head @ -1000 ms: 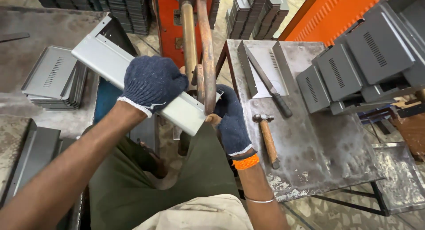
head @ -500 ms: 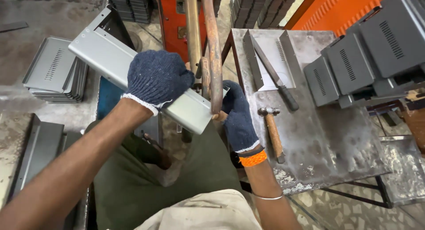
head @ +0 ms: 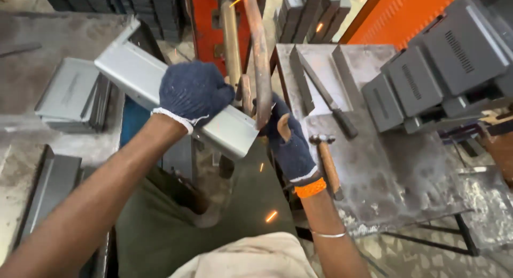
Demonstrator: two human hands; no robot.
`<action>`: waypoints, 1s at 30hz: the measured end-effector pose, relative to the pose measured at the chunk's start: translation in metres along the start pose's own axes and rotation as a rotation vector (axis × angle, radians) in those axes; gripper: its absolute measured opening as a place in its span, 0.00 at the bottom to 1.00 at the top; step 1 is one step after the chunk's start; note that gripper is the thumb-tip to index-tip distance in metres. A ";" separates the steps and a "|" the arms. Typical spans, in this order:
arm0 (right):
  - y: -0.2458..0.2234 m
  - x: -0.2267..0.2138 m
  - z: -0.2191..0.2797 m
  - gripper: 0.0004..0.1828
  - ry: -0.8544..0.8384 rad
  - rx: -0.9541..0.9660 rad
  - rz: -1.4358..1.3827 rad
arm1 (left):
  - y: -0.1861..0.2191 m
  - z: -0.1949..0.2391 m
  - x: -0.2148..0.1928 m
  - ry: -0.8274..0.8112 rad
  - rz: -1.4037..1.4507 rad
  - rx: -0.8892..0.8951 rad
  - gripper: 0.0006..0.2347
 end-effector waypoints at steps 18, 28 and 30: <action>0.097 0.009 0.028 0.51 0.294 0.207 -0.655 | 0.009 -0.013 0.007 -0.046 0.002 0.007 0.14; 0.090 -0.005 0.041 0.33 0.095 0.437 -0.190 | -0.002 -0.004 0.007 -0.083 0.018 -0.040 0.15; 0.088 -0.008 0.042 0.30 0.048 0.488 -0.003 | -0.009 0.009 0.005 -0.116 0.009 -0.078 0.16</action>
Point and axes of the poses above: each hand's wrist, its own z-axis away from the middle knuckle, its own x-axis out of the palm, y = z × x, the point moved 10 cm from there along -z, towards the middle knuckle, and after that the axes turned 12 degrees about -x, right-handed, at the moved point
